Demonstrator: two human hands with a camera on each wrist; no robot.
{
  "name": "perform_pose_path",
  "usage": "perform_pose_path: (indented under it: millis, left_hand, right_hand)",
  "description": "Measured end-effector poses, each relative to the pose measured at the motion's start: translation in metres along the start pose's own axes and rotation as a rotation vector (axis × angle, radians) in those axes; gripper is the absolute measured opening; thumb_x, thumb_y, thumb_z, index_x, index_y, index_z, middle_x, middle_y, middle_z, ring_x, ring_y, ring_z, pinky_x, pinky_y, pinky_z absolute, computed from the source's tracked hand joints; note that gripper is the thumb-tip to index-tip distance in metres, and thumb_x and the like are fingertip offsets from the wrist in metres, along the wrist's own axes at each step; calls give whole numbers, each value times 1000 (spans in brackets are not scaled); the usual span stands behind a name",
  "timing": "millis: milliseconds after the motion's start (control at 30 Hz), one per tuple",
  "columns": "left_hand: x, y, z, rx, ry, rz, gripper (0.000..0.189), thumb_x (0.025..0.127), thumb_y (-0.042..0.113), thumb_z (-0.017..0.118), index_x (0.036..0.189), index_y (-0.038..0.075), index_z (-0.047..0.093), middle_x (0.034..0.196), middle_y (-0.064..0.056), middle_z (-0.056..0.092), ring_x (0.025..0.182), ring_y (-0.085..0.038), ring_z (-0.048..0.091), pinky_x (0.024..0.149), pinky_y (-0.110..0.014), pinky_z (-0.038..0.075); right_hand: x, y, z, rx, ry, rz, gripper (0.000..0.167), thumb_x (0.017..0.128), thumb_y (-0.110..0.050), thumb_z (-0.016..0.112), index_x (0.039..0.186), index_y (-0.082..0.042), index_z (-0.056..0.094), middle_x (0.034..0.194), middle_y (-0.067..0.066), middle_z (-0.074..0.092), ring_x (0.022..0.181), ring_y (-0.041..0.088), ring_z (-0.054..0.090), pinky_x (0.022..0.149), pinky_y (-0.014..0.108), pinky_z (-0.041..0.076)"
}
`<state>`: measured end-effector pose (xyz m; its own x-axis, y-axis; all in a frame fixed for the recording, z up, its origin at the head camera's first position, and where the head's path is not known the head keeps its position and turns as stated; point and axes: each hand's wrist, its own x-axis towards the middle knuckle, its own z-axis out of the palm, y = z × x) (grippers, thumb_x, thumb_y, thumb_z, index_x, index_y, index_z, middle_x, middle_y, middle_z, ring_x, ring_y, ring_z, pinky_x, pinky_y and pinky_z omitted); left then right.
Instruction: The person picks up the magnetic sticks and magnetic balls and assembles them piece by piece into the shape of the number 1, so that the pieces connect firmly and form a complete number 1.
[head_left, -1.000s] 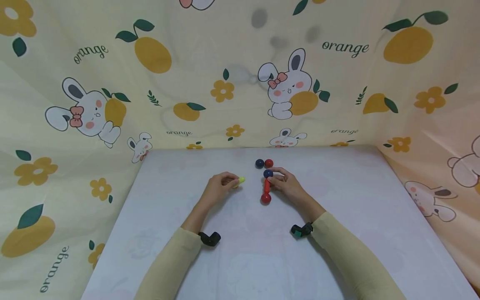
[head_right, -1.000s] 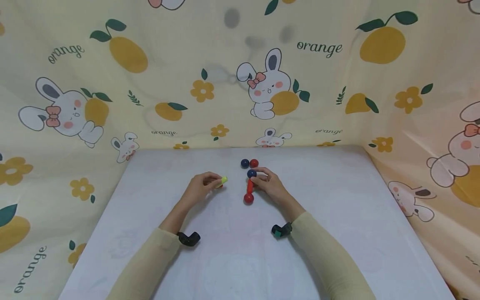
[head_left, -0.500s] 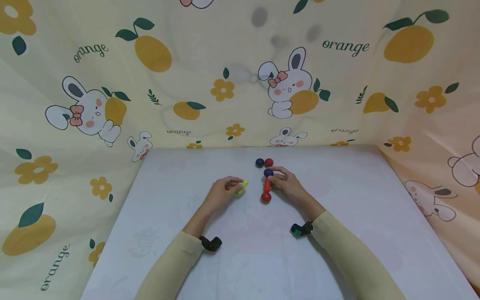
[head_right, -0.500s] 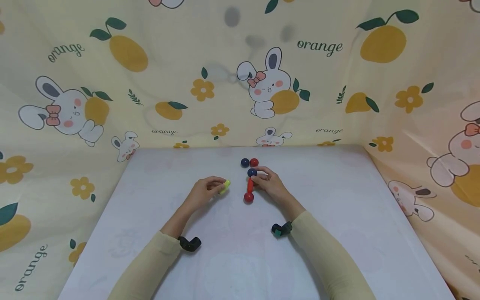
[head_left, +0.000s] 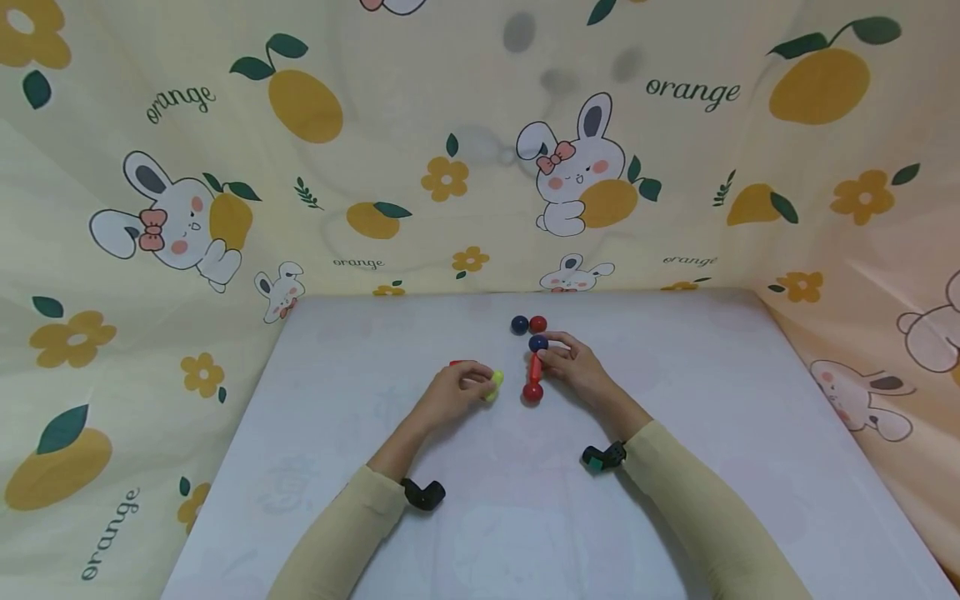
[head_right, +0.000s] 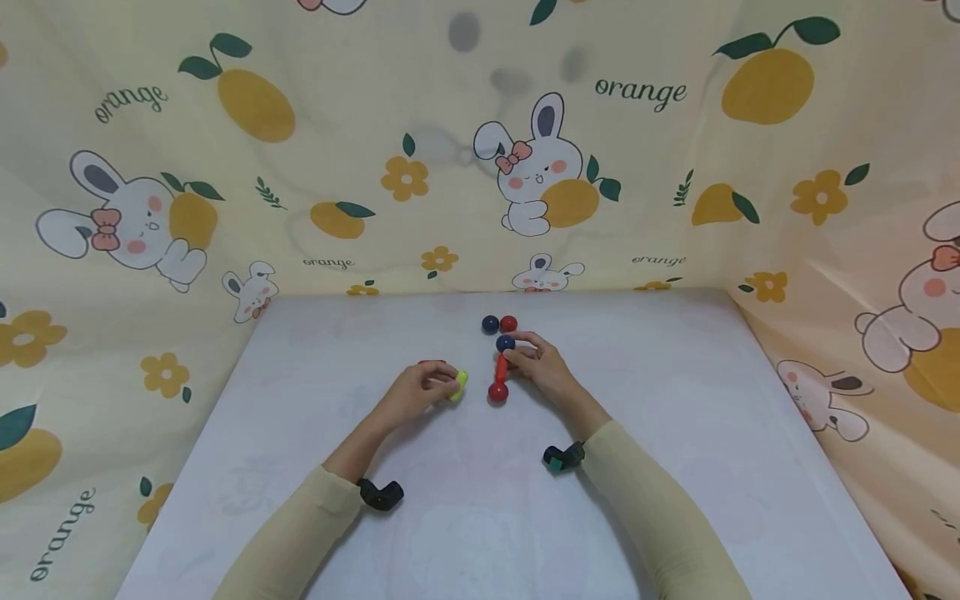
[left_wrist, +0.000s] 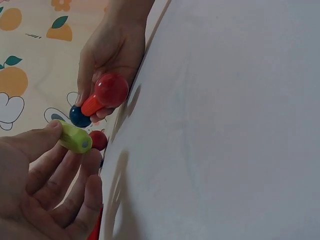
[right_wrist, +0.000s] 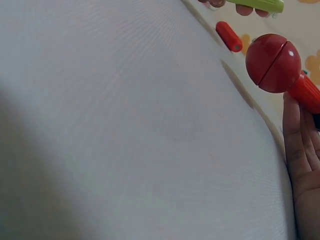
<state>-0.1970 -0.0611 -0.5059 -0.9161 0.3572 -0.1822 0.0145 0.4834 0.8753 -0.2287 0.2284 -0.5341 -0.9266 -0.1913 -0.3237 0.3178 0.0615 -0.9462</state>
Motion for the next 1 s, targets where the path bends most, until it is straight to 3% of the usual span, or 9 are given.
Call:
perform_pose_path:
  millis: [433, 1000]
  left_hand:
    - [-3, -2, 17, -50, -108, -26, 34, 101, 31, 79, 127, 10, 75, 110, -2, 78, 95, -16, 75, 90, -37, 61]
    - [-6, 4, 32, -2, -179, -10, 27, 101, 31, 78, 121, 12, 77, 102, 4, 79, 91, -13, 71, 88, -33, 57]
  right_hand:
    - [-1, 0, 1, 34, 14, 14, 54, 105, -31, 72, 155, -19, 53, 131, 8, 75, 111, 19, 71, 95, 21, 56]
    - [0, 2, 1, 23, 6, -36, 52, 107, -32, 70, 154, -16, 54, 128, 8, 77, 105, 18, 73, 96, 22, 56]
